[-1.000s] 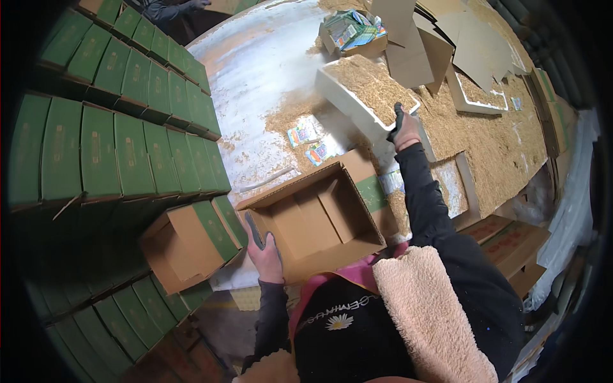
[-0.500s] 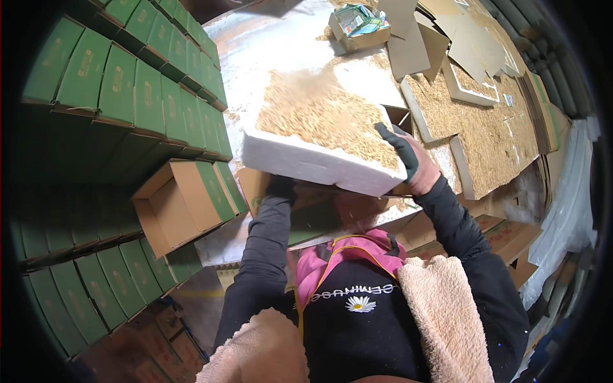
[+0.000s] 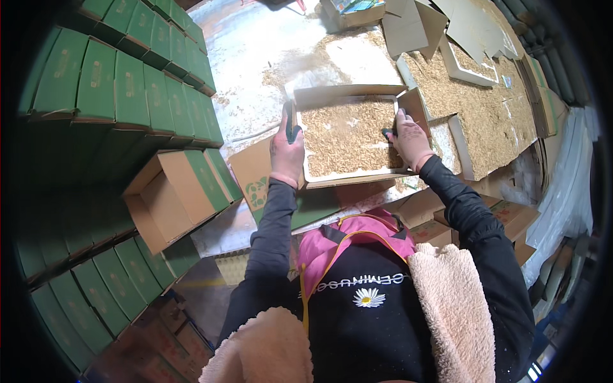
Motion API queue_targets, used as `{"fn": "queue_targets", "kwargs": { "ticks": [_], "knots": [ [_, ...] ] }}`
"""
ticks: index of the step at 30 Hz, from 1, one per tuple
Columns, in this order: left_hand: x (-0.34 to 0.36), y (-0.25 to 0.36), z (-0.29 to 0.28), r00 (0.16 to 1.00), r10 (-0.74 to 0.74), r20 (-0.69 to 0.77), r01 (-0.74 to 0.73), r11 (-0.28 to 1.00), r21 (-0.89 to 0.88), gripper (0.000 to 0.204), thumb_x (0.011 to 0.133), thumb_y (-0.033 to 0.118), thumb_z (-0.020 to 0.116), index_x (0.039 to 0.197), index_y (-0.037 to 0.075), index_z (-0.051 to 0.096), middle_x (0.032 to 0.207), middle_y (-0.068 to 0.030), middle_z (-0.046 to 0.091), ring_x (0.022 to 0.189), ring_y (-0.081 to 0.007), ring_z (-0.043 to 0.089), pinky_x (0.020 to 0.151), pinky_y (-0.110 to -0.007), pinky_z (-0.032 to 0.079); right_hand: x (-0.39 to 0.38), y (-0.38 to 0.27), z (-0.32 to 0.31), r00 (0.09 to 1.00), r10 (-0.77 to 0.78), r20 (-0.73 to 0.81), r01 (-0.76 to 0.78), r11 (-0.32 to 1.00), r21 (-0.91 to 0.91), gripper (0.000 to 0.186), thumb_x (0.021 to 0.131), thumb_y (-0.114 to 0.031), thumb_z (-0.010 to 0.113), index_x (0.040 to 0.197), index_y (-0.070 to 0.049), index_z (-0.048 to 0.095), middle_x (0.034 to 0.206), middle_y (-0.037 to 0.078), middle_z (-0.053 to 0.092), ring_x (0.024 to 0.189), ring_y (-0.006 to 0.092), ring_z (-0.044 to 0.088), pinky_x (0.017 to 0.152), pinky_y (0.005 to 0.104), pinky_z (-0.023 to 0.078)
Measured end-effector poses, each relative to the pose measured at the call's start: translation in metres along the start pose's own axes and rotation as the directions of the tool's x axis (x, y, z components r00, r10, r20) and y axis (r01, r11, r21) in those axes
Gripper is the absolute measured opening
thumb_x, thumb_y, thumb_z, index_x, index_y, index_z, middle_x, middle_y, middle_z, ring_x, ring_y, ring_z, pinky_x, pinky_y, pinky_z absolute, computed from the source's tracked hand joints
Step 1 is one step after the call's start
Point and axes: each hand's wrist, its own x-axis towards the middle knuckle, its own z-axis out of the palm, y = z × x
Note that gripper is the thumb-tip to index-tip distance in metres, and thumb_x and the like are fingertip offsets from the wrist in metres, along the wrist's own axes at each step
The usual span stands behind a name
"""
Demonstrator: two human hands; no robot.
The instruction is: The person folds cardboard boxes, places trays filled with sawdust into the boxes, covers them with cardboard sheets, closes the boxes, and stacks them.
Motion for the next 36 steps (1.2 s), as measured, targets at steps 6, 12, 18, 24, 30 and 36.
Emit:
{"fn": "queue_targets", "kwargs": {
  "ticks": [6, 12, 18, 24, 30, 36],
  "knots": [
    [-0.001, -0.007, 0.002, 0.997, -0.027, -0.071, 0.029, 0.999, 0.024, 0.057, 0.082, 0.004, 0.055, 0.136, 0.003, 0.039, 0.117, -0.0165, 0.059, 0.101, -0.0167, 0.058, 0.089, -0.027, 0.043, 0.014, -0.078, -0.04, 0.827, -0.169, 0.536, 0.505, 0.64, -0.579, 0.019, 0.079, -0.016, 0.053, 0.092, -0.005, 0.061, 0.095, 0.013, 0.058, 0.091, 0.0249, 0.059, 0.074, 0.0454, 0.05],
    [0.058, -0.036, 0.008, 0.987, 0.115, -0.114, -0.124, 0.99, -0.071, 0.044, 0.084, 0.015, 0.059, 0.124, -0.002, 0.052, 0.091, -0.0167, 0.068, 0.079, -0.0254, 0.066, 0.072, -0.033, 0.05, 0.009, -0.051, -0.005, 0.651, -0.665, 0.366, 0.714, 0.7, 0.002, 0.037, 0.084, -0.021, 0.051, 0.121, -0.02, 0.055, 0.133, 0.01, 0.044, 0.123, 0.0301, 0.04, 0.09, 0.0613, 0.035],
    [0.195, -0.109, 0.023, 0.997, 0.041, 0.058, -0.071, 0.599, 0.798, 0.068, 0.076, 0.032, 0.068, 0.135, 0.011, 0.041, 0.125, -0.0223, 0.049, 0.116, -0.0367, 0.046, 0.098, -0.042, 0.038, 0.095, -0.02, -0.065, 0.675, -0.69, 0.261, 0.584, 0.716, 0.383, 0.038, 0.084, -0.03, 0.057, 0.121, -0.02, 0.056, 0.104, 0.013, 0.063, 0.071, 0.0177, 0.065, 0.063, 0.03, 0.052],
    [0.21, -0.124, 0.056, 0.981, 0.051, 0.188, -0.184, 0.556, 0.811, 0.051, 0.075, 0.02, 0.067, 0.124, 0.013, 0.052, 0.104, -0.0121, 0.065, 0.096, -0.0276, 0.061, 0.086, -0.037, 0.045, 0.254, 0.119, -0.042, 0.891, 0.394, -0.225, -0.453, 0.748, -0.485, 0.038, 0.088, -0.043, 0.055, 0.098, -0.007, 0.06, 0.09, 0.012, 0.066, 0.076, 0.0261, 0.065, 0.067, 0.034, 0.052],
    [0.19, -0.068, 0.011, 0.994, 0.05, -0.094, -0.049, 0.999, 0.019, 0.034, 0.076, 0.007, 0.065, 0.11, 0.002, 0.062, 0.093, -0.0126, 0.068, 0.082, -0.0194, 0.065, 0.076, -0.029, 0.049, 0.233, 0.174, -0.034, 0.857, 0.238, -0.458, -0.207, 0.971, 0.117, 0.033, 0.085, -0.032, 0.061, 0.102, -0.005, 0.066, 0.087, 0.013, 0.069, 0.082, 0.0242, 0.066, 0.074, 0.0298, 0.048],
    [0.072, 0.06, 0.009, 0.848, 0.529, -0.005, -0.529, 0.848, 0.03, 0.037, 0.071, 0.005, 0.068, 0.108, 0.007, 0.062, 0.095, -0.01, 0.06, 0.084, -0.023, 0.06, 0.08, -0.031, 0.048, 0.111, 0.046, -0.114, 0.757, -0.122, -0.641, 0.209, 0.976, 0.062, 0.023, 0.08, -0.003, 0.063, 0.103, -0.004, 0.065, 0.098, 0.014, 0.061, 0.082, 0.0285, 0.062, 0.072, 0.0337, 0.05]
  ]
}}
